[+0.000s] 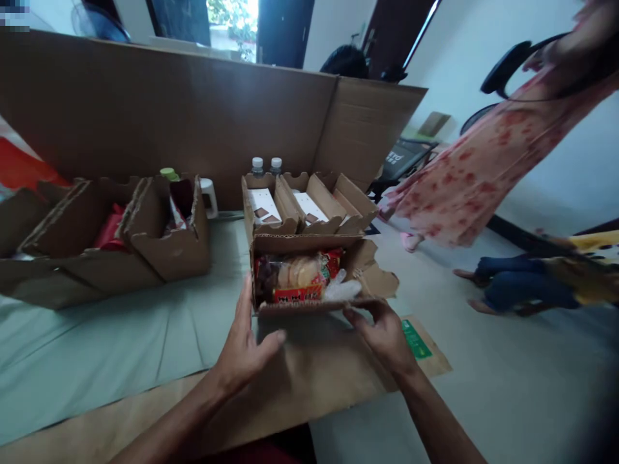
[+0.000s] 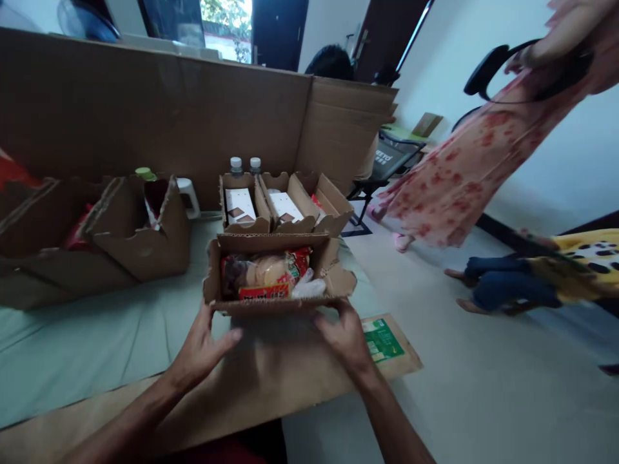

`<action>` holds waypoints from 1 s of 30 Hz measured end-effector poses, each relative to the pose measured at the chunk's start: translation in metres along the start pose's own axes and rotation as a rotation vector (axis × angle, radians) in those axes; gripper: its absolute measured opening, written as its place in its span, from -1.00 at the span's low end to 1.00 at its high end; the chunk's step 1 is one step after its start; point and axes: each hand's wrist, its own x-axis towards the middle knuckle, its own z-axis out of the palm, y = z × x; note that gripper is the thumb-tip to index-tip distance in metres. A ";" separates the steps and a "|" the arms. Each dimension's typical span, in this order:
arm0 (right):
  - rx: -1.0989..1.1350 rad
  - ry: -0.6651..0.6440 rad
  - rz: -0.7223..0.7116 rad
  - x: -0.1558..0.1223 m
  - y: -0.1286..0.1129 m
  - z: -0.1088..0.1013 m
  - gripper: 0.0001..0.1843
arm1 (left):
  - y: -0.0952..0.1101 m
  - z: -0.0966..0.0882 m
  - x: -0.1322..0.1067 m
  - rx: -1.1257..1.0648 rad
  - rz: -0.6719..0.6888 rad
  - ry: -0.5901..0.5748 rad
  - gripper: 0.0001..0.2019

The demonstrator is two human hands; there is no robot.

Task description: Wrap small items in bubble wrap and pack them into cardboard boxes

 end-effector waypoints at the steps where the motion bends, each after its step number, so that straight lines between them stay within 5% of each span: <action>1: -0.002 0.001 -0.009 -0.017 -0.008 0.009 -0.63 | -0.002 -0.015 -0.019 0.014 -0.043 0.052 -0.10; 4: 0.064 -0.129 -0.080 -0.049 -0.043 0.045 -0.69 | -0.004 -0.065 -0.057 0.049 -0.195 0.287 -0.22; 8: 0.139 -0.198 -0.186 -0.035 -0.078 0.077 -0.65 | 0.011 -0.096 -0.042 0.051 -0.163 0.486 -0.31; 11: 0.080 -0.001 -0.118 -0.032 -0.071 0.069 -0.66 | 0.024 -0.079 -0.027 0.025 -0.080 0.368 -0.29; 14: 0.007 0.086 -0.089 -0.070 -0.053 0.060 -0.64 | 0.023 -0.067 -0.031 0.013 -0.073 0.263 -0.29; 18: 0.126 0.018 -0.085 -0.139 -0.039 0.079 -0.57 | 0.004 -0.095 -0.028 -0.053 -0.084 0.271 -0.32; 22: 0.147 0.010 -0.041 -0.149 -0.028 0.094 -0.52 | -0.013 -0.123 -0.006 -0.066 -0.051 0.246 -0.22; 27: 0.226 -0.088 0.022 -0.090 -0.012 0.079 -0.30 | -0.028 -0.091 -0.045 0.070 -0.090 0.505 -0.19; 30: 0.282 -0.249 0.042 -0.063 -0.009 0.081 -0.43 | -0.034 -0.060 -0.080 0.148 -0.061 0.432 -0.18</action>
